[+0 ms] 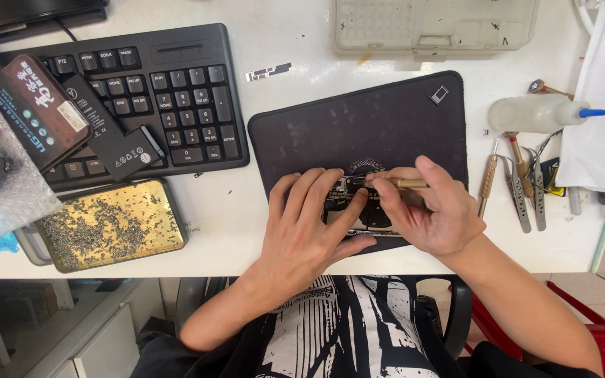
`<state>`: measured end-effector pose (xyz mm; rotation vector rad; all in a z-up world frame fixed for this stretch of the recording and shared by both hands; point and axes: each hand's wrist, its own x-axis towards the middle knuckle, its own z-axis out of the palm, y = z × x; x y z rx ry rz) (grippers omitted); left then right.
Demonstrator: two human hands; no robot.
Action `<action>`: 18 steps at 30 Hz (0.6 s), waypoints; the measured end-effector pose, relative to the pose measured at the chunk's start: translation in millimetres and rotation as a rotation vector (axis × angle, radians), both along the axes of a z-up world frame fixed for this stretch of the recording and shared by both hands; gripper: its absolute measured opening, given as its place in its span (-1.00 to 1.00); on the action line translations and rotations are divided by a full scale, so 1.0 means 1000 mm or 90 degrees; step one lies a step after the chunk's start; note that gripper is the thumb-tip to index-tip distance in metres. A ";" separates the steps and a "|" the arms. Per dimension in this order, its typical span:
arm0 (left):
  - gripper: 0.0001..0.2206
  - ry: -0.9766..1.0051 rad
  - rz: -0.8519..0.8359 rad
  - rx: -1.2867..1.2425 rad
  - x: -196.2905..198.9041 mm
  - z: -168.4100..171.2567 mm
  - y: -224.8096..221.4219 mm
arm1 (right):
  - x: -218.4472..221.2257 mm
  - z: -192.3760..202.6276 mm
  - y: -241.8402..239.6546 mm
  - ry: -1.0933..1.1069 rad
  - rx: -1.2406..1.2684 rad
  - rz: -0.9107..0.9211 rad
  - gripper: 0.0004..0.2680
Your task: The person repairs a disassembled smartphone on a workbench. They use a screwdriver to remove and install screws, handle small components, and adjust internal parts of the phone chassis.
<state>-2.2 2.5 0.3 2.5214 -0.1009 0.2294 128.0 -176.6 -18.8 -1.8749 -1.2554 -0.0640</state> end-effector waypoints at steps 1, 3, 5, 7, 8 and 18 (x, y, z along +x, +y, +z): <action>-0.46 -0.001 0.000 0.000 0.000 -0.001 0.000 | 0.000 0.001 0.002 0.009 -0.003 0.011 -0.45; -0.45 -0.004 0.002 0.000 0.000 -0.002 -0.002 | 0.000 0.001 0.005 0.022 -0.010 0.026 -0.45; -0.46 -0.004 -0.002 0.002 -0.001 -0.002 -0.001 | 0.001 0.000 0.006 0.030 -0.020 0.037 -0.44; -0.46 -0.004 -0.001 0.004 -0.001 -0.002 0.001 | 0.002 -0.002 0.007 0.018 -0.013 0.030 -0.45; -0.46 -0.004 -0.001 0.003 -0.001 -0.001 0.001 | 0.001 -0.002 0.008 0.013 -0.009 0.026 -0.45; -0.47 -0.003 -0.003 -0.001 -0.001 0.000 0.002 | 0.000 -0.004 0.007 0.016 -0.019 0.013 -0.47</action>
